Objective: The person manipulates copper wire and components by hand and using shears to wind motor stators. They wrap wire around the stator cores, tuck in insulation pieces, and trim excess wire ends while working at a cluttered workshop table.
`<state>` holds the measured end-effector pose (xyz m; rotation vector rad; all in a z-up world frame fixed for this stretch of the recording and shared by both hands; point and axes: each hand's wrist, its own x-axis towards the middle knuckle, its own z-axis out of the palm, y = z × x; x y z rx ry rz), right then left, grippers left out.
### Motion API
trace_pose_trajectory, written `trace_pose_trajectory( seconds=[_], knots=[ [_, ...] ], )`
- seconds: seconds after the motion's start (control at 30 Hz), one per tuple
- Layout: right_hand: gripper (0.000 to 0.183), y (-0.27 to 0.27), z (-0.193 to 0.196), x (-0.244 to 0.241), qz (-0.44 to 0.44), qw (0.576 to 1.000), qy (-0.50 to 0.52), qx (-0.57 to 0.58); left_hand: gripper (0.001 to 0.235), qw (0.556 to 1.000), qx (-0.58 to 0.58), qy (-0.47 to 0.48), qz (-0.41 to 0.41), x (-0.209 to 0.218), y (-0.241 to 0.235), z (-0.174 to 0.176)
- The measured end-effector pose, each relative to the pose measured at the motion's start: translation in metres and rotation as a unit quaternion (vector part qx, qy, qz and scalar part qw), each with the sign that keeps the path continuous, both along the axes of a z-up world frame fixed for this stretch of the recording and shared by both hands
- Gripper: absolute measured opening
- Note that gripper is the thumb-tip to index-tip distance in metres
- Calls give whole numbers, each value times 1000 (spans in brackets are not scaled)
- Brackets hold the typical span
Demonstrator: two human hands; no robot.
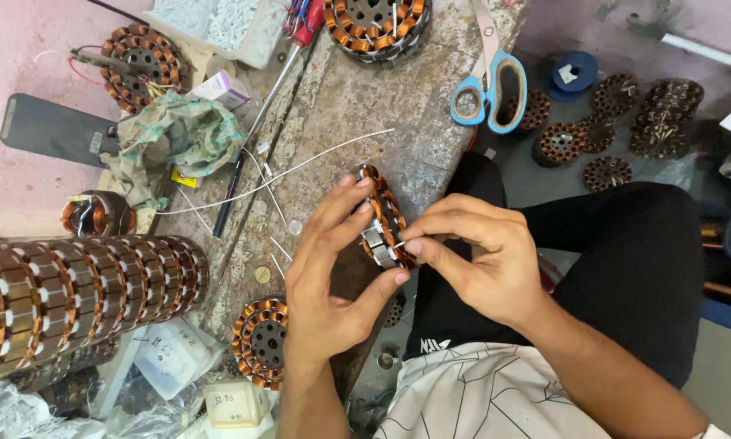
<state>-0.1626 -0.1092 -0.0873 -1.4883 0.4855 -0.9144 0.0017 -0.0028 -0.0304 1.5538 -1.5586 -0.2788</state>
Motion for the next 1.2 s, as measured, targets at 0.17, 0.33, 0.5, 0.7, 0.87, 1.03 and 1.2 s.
trace_pose_trajectory(
  seconds=[0.17, 0.33, 0.5, 0.7, 0.87, 1.03, 1.2],
  knots=[
    [13, -4, 2, 3, -1, 997, 13, -70, 61, 1000, 0, 10, 1, -1, 0, 0],
    [18, -7, 3, -1, -10, 996, 24, -80, 63, 1000, -3, -2, 0, 0, -3, 2],
    [18, -6, 0, 1, -31, 994, -1, -101, 62, 1000, -1, -13, 11, -1, -3, 1],
    [44, -21, 11, 9, 0, 994, -82, 68, 68, 1000, -6, -23, 8, -3, -5, 7],
    [21, -28, 14, 13, 108, 990, -77, 47, 66, 990, -85, -91, 59, -18, -2, 11],
    [24, -22, 24, 1, 1, 985, -35, -168, 56, 992, -102, 10, 71, -37, 0, -3],
    [29, -11, 40, -8, -85, 943, 78, -313, 35, 992, -91, -4, 84, -38, 3, -5]
  ],
)
